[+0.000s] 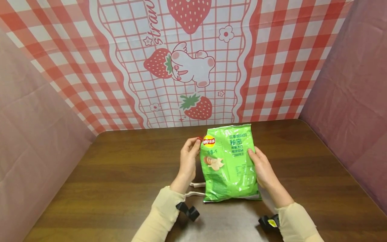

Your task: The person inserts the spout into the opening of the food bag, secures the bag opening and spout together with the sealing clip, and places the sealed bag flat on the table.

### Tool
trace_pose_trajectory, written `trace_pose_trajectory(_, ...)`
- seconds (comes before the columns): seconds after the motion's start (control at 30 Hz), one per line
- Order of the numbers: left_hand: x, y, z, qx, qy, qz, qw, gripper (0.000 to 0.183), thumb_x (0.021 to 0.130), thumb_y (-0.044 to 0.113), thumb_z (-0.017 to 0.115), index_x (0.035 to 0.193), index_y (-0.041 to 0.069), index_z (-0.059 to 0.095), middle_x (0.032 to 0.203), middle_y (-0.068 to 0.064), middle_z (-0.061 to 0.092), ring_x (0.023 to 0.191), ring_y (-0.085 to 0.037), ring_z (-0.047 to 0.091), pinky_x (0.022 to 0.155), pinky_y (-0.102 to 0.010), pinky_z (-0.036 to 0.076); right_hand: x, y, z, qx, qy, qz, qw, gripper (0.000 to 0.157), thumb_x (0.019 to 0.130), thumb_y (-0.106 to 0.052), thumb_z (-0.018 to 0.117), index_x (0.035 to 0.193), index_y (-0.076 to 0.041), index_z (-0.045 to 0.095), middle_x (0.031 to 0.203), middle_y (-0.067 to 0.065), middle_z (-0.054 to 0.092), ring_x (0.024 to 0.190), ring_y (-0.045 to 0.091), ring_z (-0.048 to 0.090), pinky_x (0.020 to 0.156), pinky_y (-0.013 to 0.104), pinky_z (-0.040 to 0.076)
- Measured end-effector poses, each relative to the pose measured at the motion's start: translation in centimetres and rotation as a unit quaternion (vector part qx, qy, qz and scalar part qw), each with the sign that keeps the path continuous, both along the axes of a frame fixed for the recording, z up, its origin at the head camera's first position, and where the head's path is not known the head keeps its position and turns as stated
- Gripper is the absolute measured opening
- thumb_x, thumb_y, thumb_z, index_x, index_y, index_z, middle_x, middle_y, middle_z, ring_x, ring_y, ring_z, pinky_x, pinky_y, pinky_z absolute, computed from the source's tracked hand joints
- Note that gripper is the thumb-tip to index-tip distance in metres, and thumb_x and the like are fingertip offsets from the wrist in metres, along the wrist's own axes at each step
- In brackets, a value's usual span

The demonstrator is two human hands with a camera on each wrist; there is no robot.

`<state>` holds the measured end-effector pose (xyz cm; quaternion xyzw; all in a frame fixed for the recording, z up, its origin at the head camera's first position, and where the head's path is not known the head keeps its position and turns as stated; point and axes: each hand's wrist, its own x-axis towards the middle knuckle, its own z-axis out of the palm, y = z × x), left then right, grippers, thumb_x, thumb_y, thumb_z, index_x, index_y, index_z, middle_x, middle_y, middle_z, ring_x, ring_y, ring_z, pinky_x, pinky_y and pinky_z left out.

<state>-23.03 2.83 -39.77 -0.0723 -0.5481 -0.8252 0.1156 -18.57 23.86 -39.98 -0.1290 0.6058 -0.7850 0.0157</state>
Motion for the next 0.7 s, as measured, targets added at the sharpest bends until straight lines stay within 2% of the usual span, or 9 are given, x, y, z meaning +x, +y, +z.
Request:
trace_pose_trajectory(0.17, 0.0, 0.1, -0.3, -0.009, 0.012, 0.007, 0.9999, 0.032, 0.082, 0.026, 0.055, 0.096, -0.003, 0.055, 0.083, 0.000, 0.056, 0.074, -0.008, 0.049, 0.062, -0.021, 0.039, 0.1, -0.2, 0.0, -0.015, -0.001, -0.006, 1.000, 0.022, 0.093, -0.024, 0.031, 0.111, -0.016, 0.041, 0.087, -0.002, 0.059, 0.075, 0.011, 0.058, 0.063, 0.026, 0.047)
trace_pose_trajectory(0.2, -0.9, 0.2, -1.4, -0.010, 0.024, 0.007, 0.9996, 0.031, 0.082, 0.026, 0.055, 0.095, -0.001, 0.056, 0.084, -0.001, 0.056, 0.074, -0.008, 0.050, 0.062, -0.021, 0.039, 0.1, -0.2, 0.0, -0.018, -0.001, -0.006, 1.000, 0.022, 0.093, -0.024, 0.031, 0.111, -0.016, 0.041, 0.088, -0.002, 0.059, 0.075, 0.011, 0.058, 0.064, 0.026, 0.047)
trace_pose_trajectory(0.23, -1.3, 0.3, -2.0, -0.014, 0.034, 0.007, 0.9993, 0.029, 0.082, 0.027, 0.055, 0.095, 0.001, 0.056, 0.085, -0.001, 0.057, 0.074, -0.008, 0.050, 0.062, -0.021, 0.040, 0.2, -0.2, 0.0, -0.020, -0.001, -0.008, 1.000, 0.022, 0.093, -0.024, 0.031, 0.111, -0.015, 0.041, 0.088, -0.002, 0.059, 0.075, 0.011, 0.058, 0.064, 0.026, 0.047)
trace_pose_trajectory(0.33, -1.7, 0.2, -2.6, -0.017, 0.047, 0.002, 0.9987, 0.028, 0.082, 0.029, 0.055, 0.096, 0.005, 0.057, 0.086, -0.003, 0.057, 0.075, -0.009, 0.051, 0.063, -0.023, 0.041, 0.2, -0.2, 0.0, -0.024, -0.002, -0.009, 1.000, 0.022, 0.093, -0.024, 0.032, 0.110, -0.015, 0.041, 0.088, -0.002, 0.059, 0.075, 0.011, 0.058, 0.063, 0.026, 0.047)
trace_pose_trajectory(0.4, -1.8, 0.2, -2.5, -0.015, 0.042, 0.000, 0.9990, 0.029, 0.081, 0.029, 0.055, 0.098, 0.006, 0.056, 0.087, -0.003, 0.057, 0.076, -0.010, 0.051, 0.063, -0.024, 0.041, 0.2, -0.2, 0.0, -0.025, -0.001, -0.009, 1.000, 0.022, 0.093, -0.024, 0.032, 0.111, -0.015, 0.041, 0.088, -0.002, 0.059, 0.075, 0.011, 0.057, 0.063, 0.026, 0.047)
trace_pose_trajectory(0.47, -0.5, -0.1, -0.8, -0.011, 0.018, -0.003, 0.9998, 0.032, 0.080, 0.030, 0.057, 0.099, 0.004, 0.054, 0.086, -0.003, 0.056, 0.075, -0.010, 0.051, 0.063, -0.024, 0.041, 0.3, -0.2, 0.0, -0.027, -0.001, -0.007, 1.000, 0.022, 0.093, -0.024, 0.033, 0.111, -0.015, 0.041, 0.088, -0.002, 0.059, 0.076, 0.011, 0.057, 0.063, 0.026, 0.047)
trace_pose_trajectory(0.5, -0.4, -0.1, -0.6, -0.009, 0.011, -0.004, 0.9999, 0.032, 0.080, 0.028, 0.057, 0.100, 0.003, 0.054, 0.086, -0.002, 0.056, 0.076, -0.010, 0.051, 0.063, -0.023, 0.041, 0.3, -0.2, 0.0, -0.028, -0.001, -0.006, 1.000, 0.022, 0.093, -0.023, 0.033, 0.111, -0.015, 0.041, 0.088, -0.002, 0.059, 0.076, 0.011, 0.057, 0.064, 0.026, 0.047)
trace_pose_trajectory(0.53, 0.0, -0.2, 0.0, -0.006, -0.002, -0.006, 1.0000, 0.033, 0.080, 0.027, 0.058, 0.099, 0.001, 0.054, 0.086, -0.002, 0.056, 0.076, -0.010, 0.050, 0.064, -0.023, 0.041, 0.3, -0.2, 0.0, -0.029, -0.001, -0.006, 1.000, 0.022, 0.093, -0.023, 0.033, 0.111, -0.015, 0.041, 0.088, -0.002, 0.059, 0.076, 0.011, 0.057, 0.064, 0.026, 0.047)
trace_pose_trajectory(0.7, 0.2, -0.3, 0.6, 0.003, -0.024, -0.013, 0.9996, 0.027, 0.081, 0.017, 0.057, 0.099, -0.003, 0.056, 0.085, -0.001, 0.056, 0.075, -0.009, 0.051, 0.064, -0.021, 0.042, 0.2, -0.2, 0.0, -0.029, 0.001, -0.005, 1.000, 0.022, 0.093, -0.023, 0.032, 0.111, -0.016, 0.041, 0.089, -0.002, 0.059, 0.077, 0.010, 0.057, 0.064, 0.025, 0.047)
